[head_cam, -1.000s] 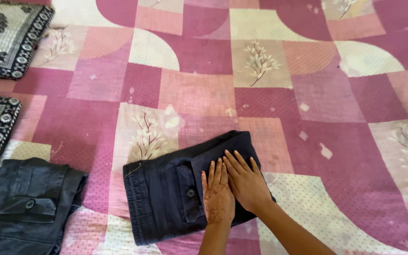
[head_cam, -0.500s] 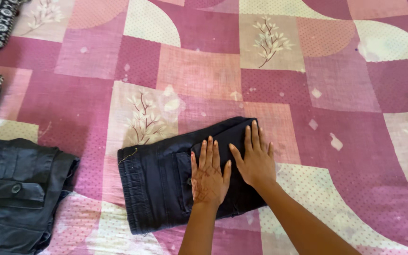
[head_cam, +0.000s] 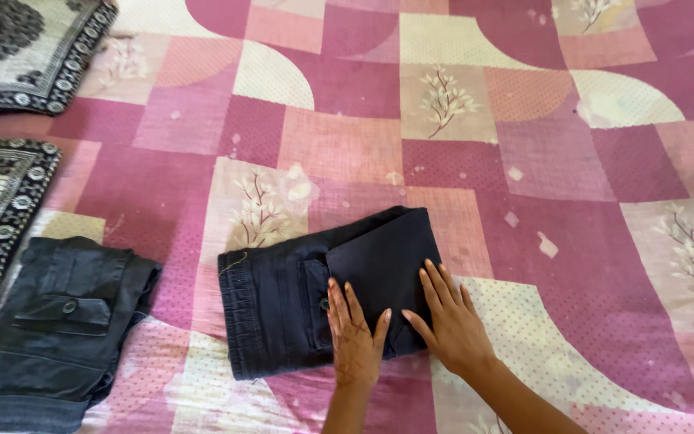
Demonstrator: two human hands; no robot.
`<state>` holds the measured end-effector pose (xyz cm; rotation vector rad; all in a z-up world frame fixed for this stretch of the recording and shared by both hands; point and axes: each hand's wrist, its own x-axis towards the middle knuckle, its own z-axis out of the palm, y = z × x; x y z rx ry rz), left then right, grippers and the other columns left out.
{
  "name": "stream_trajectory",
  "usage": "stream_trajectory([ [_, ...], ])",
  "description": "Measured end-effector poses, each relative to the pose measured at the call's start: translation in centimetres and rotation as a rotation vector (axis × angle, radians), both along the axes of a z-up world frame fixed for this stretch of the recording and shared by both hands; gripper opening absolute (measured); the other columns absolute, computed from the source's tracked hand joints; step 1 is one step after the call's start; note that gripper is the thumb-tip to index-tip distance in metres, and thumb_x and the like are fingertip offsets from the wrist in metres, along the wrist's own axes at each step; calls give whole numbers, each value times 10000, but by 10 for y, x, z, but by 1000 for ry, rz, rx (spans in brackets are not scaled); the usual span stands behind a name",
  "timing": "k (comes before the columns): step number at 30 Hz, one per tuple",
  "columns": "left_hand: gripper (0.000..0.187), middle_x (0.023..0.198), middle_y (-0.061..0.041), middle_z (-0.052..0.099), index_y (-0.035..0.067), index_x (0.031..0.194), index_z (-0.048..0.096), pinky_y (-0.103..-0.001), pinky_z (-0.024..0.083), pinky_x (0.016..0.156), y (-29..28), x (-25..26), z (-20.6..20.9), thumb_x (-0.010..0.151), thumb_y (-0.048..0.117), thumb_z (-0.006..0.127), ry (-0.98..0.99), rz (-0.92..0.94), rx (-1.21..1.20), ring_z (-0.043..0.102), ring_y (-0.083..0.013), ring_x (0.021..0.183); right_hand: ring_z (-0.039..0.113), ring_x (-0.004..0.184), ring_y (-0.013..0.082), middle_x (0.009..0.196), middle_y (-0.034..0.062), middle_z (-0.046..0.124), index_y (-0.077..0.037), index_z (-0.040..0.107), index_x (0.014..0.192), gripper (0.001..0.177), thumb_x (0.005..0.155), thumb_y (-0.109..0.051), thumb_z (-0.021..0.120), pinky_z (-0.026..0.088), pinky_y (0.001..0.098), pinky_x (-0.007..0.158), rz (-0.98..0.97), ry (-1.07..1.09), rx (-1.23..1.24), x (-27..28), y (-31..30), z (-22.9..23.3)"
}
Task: The person folds a pair of trousers on a bed and then smooths out the bedsheet by hand.
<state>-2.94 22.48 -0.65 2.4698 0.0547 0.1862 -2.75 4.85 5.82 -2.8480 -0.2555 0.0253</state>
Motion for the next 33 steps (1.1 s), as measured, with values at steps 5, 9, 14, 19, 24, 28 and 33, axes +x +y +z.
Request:
stream_trajectory([
  [5,1109,1590,-261,288,-22,1570,223,-434,346,1163,-10,-4,-8,778,479,816,58,255,-351,342,-428,1447,132,1543,281,1681,86,151,-81,213,1574,778,990,-541,441,171,513,1190,38,102,-45,-20,-20,-1],
  [9,1111,1435,-251,523,-9,1485,374,-409,442,1117,-1,9,2,636,453,922,248,366,-407,529,-398,1331,132,1544,282,1686,88,132,-90,185,1589,777,998,-532,430,172,518,1194,8,141,45,-43,-29,-8],
  [14,833,1327,-194,636,55,1425,519,-403,485,1035,12,39,16,743,354,893,264,293,-661,618,-321,1232,143,1554,268,1699,82,108,-111,176,1597,808,986,-574,431,145,540,1206,59,225,68,-40,-40,7],
  [19,563,1226,-133,725,57,1313,602,-369,520,972,28,66,28,838,287,798,277,80,-972,676,-246,1112,66,1561,295,1707,91,47,-105,153,1607,854,984,-627,415,105,565,1207,162,264,41,-19,-28,24],
  [24,521,1137,-274,716,88,1382,609,-588,458,901,53,53,-17,950,337,759,530,320,-683,639,-498,1042,-31,1582,278,1726,51,-12,-145,138,1622,807,1008,-620,357,79,620,1206,123,387,-23,-12,0,20],
  [28,620,1143,-198,726,68,1308,617,-388,543,881,46,47,-41,838,393,857,206,291,-433,679,-275,1012,-20,1567,288,1707,71,1,-135,148,1605,849,984,-651,410,78,631,1193,146,358,-104,-14,-3,19],
  [33,725,1238,-60,700,148,1320,599,-402,582,827,58,43,14,683,384,852,160,447,-330,725,-239,928,-5,1558,288,1695,79,11,-128,153,1596,858,975,-650,434,69,653,1177,160,319,-169,-15,-8,11],
])
